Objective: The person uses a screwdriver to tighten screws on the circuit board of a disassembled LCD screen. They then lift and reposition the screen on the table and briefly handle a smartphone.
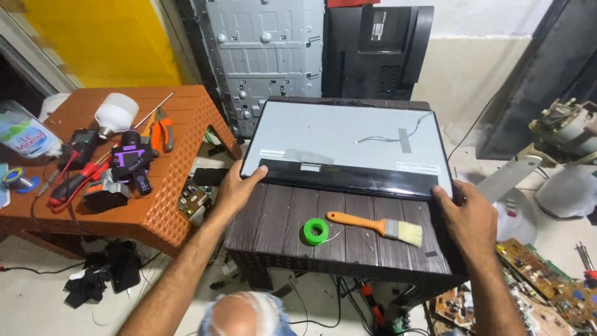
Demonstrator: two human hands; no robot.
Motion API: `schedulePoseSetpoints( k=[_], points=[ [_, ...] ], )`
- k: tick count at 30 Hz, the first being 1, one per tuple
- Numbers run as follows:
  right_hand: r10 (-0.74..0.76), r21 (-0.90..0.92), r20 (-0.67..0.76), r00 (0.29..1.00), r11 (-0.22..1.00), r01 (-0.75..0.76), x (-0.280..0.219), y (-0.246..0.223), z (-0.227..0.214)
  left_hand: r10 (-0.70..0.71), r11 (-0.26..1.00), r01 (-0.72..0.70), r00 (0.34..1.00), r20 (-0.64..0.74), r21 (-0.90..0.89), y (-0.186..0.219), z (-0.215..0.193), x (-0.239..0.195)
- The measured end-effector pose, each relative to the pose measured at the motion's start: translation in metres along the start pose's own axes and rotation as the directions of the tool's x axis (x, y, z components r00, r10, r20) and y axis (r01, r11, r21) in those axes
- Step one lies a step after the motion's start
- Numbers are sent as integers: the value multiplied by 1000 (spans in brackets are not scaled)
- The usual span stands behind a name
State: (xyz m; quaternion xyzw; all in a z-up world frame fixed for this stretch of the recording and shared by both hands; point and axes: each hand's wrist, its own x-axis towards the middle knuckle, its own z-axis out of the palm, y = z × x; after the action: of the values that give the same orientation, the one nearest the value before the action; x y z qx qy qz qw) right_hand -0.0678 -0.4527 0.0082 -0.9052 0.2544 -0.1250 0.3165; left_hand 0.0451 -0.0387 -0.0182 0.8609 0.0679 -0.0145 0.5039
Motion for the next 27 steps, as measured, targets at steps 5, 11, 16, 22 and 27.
schedulePoseSetpoints(
  k=[5, 11, 16, 22, 27],
  points=[
    [32, 14, 20, 999, 999, -32, 4, 8, 4, 44, 998, -44, 999, -2, 46, -18, -4, 9],
    [55, 52, -42, 998, 997, -53, -19, 10, 0, 153, 987, -156, 986, 67, 48, -30, -15, -10],
    [-6, 12, -94, 996, 1000, 8, -1, 40, 26, 262, 956, -263, 965, 21, 131, -64, -2, 4],
    [-51, -8, -150, 987, 999, 50, -8, 41, 16, 676, 590, -612, 731, 92, 526, -13, 8, -20],
    [-76, -118, -117, 990, 991, 62, -21, 8, 7, 742, 246, -691, 585, 326, 680, -8, 14, -20]
  ],
)
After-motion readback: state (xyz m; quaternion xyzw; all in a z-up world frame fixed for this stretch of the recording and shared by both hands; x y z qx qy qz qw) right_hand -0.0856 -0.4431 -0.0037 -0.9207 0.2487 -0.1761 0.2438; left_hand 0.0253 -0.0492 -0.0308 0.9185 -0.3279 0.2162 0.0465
